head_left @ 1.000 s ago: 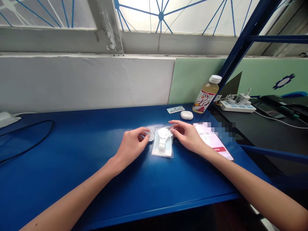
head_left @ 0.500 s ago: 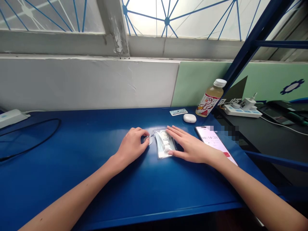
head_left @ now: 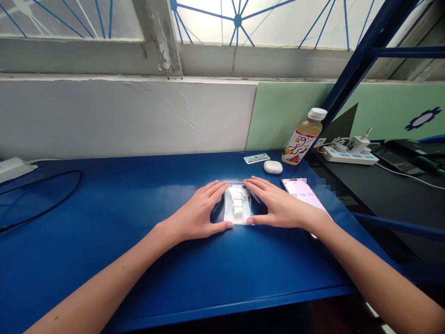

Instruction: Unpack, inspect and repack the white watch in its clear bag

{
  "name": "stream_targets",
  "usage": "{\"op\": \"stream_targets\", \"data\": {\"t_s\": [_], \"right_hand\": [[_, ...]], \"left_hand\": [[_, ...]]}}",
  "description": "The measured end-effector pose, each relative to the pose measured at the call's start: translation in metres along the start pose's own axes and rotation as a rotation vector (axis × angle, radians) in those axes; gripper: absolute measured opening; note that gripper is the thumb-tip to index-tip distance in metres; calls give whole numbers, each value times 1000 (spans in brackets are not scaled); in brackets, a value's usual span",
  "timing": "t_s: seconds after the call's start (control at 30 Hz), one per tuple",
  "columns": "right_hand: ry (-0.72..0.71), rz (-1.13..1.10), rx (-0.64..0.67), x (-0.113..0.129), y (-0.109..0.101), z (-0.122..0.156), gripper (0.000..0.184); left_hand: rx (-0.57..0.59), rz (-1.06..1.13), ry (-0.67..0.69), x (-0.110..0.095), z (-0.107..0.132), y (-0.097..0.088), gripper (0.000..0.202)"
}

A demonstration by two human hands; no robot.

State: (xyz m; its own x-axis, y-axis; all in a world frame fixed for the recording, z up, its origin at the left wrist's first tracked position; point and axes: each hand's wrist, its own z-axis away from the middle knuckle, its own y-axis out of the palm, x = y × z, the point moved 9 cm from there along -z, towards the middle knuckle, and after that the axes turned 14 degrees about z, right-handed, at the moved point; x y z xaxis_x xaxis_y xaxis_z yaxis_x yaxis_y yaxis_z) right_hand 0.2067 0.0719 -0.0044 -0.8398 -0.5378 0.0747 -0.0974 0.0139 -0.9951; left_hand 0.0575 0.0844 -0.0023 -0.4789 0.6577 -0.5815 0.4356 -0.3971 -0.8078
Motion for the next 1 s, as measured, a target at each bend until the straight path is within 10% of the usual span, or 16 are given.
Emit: {"op": "stream_targets", "data": {"t_s": [1.0], "right_hand": [[44, -90, 51, -7, 7, 0, 103]], "left_hand": [[-28, 64, -33, 5, 1, -1, 93]]}}
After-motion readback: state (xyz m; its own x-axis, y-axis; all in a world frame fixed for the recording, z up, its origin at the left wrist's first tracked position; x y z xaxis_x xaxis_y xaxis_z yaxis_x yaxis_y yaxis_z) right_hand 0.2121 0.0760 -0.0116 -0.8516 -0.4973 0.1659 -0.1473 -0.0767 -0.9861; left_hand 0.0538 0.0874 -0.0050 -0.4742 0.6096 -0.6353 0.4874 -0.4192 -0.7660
